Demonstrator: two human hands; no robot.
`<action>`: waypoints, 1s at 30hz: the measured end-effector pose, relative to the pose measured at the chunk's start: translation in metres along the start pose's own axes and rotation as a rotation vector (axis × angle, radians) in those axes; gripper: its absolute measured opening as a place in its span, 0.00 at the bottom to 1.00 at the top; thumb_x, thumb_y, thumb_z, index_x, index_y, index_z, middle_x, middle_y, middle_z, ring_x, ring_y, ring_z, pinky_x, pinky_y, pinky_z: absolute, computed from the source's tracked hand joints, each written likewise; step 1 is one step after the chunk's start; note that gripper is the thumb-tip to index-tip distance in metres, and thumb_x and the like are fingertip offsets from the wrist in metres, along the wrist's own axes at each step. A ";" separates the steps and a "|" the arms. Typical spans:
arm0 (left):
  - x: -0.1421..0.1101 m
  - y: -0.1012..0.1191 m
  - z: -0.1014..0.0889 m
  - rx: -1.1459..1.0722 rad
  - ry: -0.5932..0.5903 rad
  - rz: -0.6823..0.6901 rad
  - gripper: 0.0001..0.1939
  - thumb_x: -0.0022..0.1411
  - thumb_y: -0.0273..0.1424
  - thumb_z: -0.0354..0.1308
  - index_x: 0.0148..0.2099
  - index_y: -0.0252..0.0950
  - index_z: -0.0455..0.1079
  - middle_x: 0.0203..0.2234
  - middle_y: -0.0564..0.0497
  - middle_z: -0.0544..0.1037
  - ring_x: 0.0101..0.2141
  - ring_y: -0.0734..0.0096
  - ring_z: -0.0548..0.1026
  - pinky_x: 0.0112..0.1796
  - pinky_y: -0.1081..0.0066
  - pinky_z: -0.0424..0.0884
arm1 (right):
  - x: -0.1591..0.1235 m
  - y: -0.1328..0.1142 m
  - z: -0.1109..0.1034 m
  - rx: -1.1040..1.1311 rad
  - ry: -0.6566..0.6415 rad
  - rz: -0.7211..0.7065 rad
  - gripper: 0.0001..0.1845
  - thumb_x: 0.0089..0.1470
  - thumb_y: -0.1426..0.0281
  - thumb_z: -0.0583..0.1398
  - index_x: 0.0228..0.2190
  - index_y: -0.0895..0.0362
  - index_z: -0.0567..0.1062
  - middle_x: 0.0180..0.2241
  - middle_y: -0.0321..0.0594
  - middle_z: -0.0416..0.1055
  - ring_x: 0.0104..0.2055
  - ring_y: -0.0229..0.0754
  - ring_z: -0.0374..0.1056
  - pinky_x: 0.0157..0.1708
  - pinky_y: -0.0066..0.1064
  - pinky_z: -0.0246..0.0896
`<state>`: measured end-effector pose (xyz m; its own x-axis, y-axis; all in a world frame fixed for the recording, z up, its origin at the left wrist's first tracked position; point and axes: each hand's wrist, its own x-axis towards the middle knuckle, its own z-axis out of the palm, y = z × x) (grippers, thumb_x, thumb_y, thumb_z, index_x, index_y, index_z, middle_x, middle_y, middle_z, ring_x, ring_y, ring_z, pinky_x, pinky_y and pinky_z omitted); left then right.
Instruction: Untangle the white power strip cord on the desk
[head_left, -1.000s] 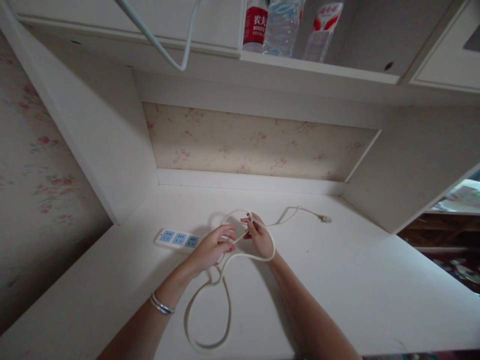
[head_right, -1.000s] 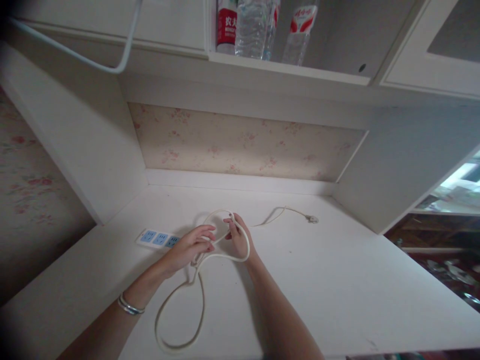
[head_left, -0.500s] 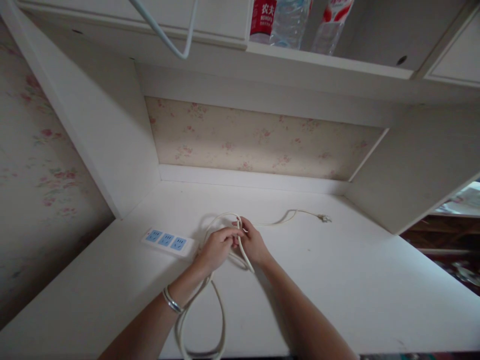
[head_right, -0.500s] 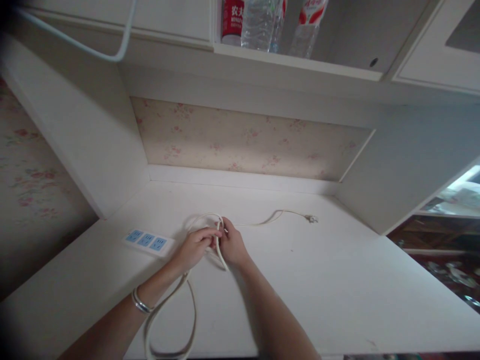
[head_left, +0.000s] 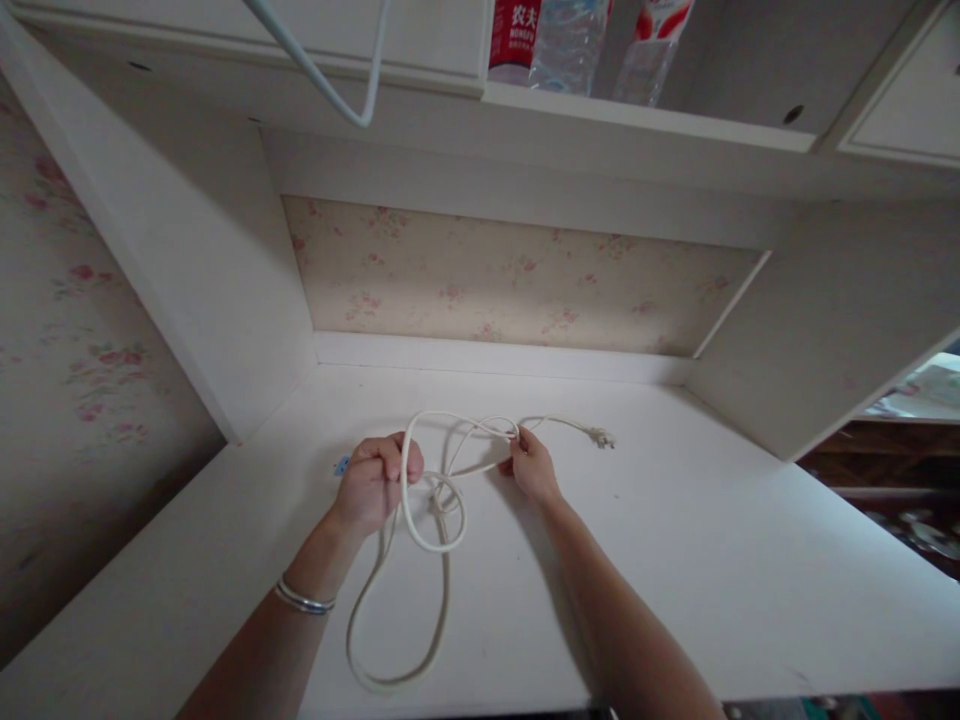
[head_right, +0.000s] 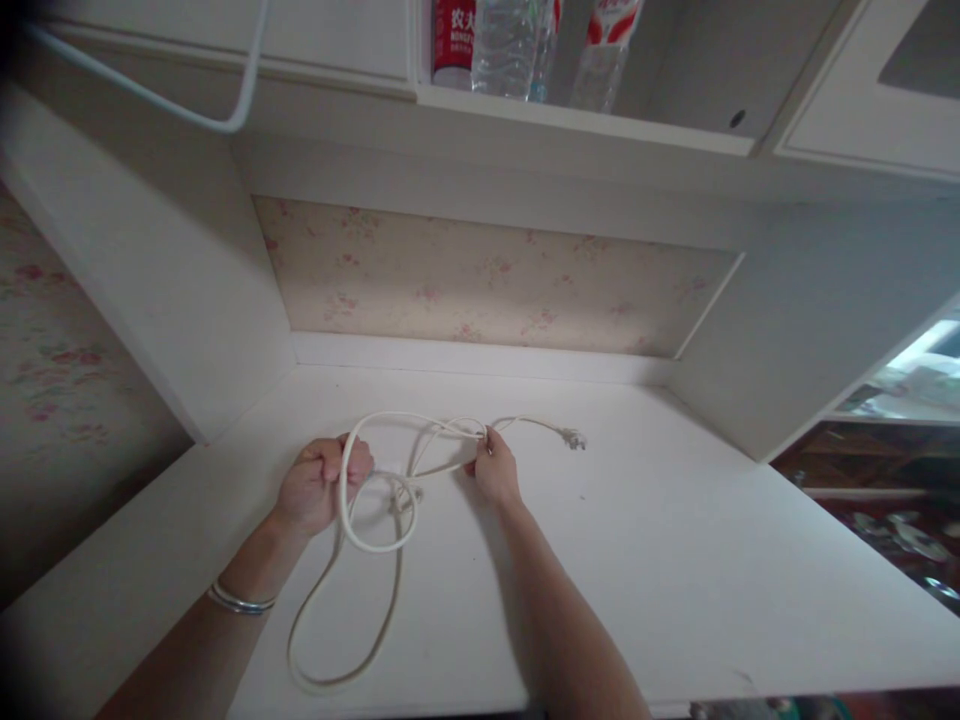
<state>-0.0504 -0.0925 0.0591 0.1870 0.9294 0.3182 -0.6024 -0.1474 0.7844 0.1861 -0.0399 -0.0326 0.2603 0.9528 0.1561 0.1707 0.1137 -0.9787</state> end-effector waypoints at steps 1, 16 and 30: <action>-0.001 0.003 -0.003 -0.003 -0.088 -0.027 0.12 0.39 0.24 0.58 0.10 0.34 0.61 0.12 0.52 0.66 0.18 0.76 0.65 0.21 0.74 0.59 | 0.001 0.000 -0.002 -0.001 0.021 0.015 0.22 0.53 0.59 0.54 0.45 0.58 0.71 0.23 0.37 0.69 0.18 0.35 0.63 0.18 0.26 0.60; -0.006 0.002 -0.006 0.900 -0.928 -0.592 0.13 0.49 0.21 0.54 0.27 0.40 0.79 0.23 0.53 0.80 0.26 0.71 0.77 0.25 0.77 0.68 | 0.001 -0.015 -0.009 -0.043 -0.038 -0.138 0.20 0.55 0.59 0.51 0.48 0.52 0.67 0.44 0.40 0.70 0.21 0.32 0.63 0.23 0.28 0.66; 0.001 -0.006 -0.005 0.806 -0.284 -0.165 0.13 0.60 0.36 0.54 0.43 0.36 0.74 0.37 0.45 0.78 0.37 0.65 0.75 0.39 0.67 0.70 | -0.009 -0.026 -0.003 -0.033 -0.052 -0.209 0.19 0.56 0.61 0.51 0.48 0.51 0.67 0.45 0.40 0.70 0.23 0.33 0.65 0.26 0.29 0.68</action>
<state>-0.0506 -0.0893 0.0517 0.4750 0.8560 0.2041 0.1618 -0.3130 0.9359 0.1825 -0.0526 -0.0085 0.1667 0.9228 0.3474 0.2471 0.3020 -0.9207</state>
